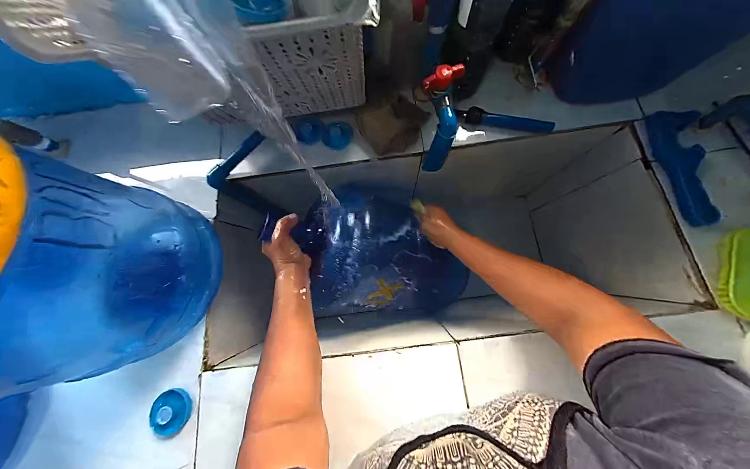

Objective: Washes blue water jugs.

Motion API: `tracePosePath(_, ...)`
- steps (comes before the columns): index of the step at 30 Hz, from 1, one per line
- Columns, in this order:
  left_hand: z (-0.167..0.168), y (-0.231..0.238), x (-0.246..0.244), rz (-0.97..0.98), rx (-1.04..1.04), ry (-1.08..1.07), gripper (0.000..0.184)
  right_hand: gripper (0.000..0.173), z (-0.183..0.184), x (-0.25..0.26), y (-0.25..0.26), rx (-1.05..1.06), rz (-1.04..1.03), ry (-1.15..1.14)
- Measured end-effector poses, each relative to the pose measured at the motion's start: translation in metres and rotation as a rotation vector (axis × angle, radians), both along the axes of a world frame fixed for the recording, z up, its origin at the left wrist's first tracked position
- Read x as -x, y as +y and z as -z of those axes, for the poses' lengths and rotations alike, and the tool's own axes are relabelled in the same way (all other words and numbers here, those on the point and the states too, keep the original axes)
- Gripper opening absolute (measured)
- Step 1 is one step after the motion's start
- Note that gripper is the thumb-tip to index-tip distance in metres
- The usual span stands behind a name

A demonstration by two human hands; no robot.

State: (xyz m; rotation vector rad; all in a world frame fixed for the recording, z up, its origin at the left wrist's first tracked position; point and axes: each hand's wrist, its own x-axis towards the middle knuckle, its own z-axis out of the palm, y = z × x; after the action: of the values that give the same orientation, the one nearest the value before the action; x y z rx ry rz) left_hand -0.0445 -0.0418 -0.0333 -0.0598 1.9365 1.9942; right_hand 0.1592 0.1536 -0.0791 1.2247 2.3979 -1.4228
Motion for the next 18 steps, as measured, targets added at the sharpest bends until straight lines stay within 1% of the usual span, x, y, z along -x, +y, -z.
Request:
tracePosePath(1,0.003,0.0,-0.003,0.147,-0.108,0.036,0.038,0.043,-0.024,0.021,0.001,-0.005,0.014,0.09)
tracePosePath(2,0.011,-0.002,0.0,0.293,-0.234,0.025,0.035,0.042,-0.037,0.035,0.005,-0.018,0.024,0.146)
tracePosePath(3,0.02,-0.008,0.003,0.365,-0.291,-0.022,0.033,0.041,-0.031,0.038,0.009,-0.037,0.034,0.157)
tracePosePath(4,0.026,-0.017,0.004,0.312,-0.253,-0.074,0.027,0.039,-0.01,0.028,0.013,-0.044,0.036,0.117)
tracePosePath(5,0.026,-0.021,0.008,0.152,-0.137,-0.12,0.024,0.037,0.018,0.012,0.019,-0.044,0.041,0.052)
tracePosePath(6,0.025,-0.02,0.016,-0.02,-0.024,-0.168,0.038,0.037,0.036,-0.004,0.024,-0.052,0.013,-0.009)
tracePosePath(7,0.025,-0.014,0.021,-0.156,0.061,-0.186,0.046,0.037,0.038,-0.012,0.024,-0.049,-0.006,-0.04)
tracePosePath(8,0.021,-0.002,0.017,-0.208,0.108,-0.176,0.048,0.036,0.027,-0.01,0.018,-0.044,0.003,-0.043)
tracePosePath(9,0.015,0.008,0.003,-0.177,0.109,-0.156,0.045,0.037,0.005,-0.001,0.009,-0.024,0.01,-0.012)
tracePosePath(10,0.007,0.014,-0.01,-0.069,0.035,-0.124,0.038,0.039,-0.017,0.014,0.001,-0.021,0.037,0.065)
tracePosePath(11,0.006,0.016,-0.016,0.094,-0.095,-0.087,0.026,0.04,-0.031,0.027,0.003,-0.049,0.06,0.179)
tracePosePath(12,0.014,0.01,-0.015,0.254,-0.221,-0.076,0.024,0.039,-0.03,0.031,0.009,-0.083,0.075,0.239)
tracePosePath(13,0.023,-0.001,-0.012,0.324,-0.268,-0.11,0.023,0.038,-0.013,0.019,0.017,-0.1,0.073,0.21)
tracePosePath(14,0.028,-0.011,-0.008,0.255,-0.216,-0.162,0.02,0.037,0.011,-0.005,0.025,-0.088,0.062,0.096)
tracePosePath(15,0.025,-0.011,-0.001,0.092,-0.11,-0.213,0.027,0.038,0.033,-0.029,0.036,-0.106,0.051,-0.026)
tracePosePath(16,0.019,-0.005,0.006,-0.053,-0.023,-0.247,0.041,0.038,0.042,-0.044,0.045,-0.087,0.062,-0.133)
tracePosePath(17,0.014,0.003,0.006,-0.147,0.006,-0.241,0.044,0.038,0.042,-0.05,0.045,-0.054,0.091,-0.197)
tracePosePath(18,0.01,0.01,-0.003,-0.164,0.013,-0.202,0.043,0.039,0.035,-0.051,0.035,-0.051,0.107,-0.212)
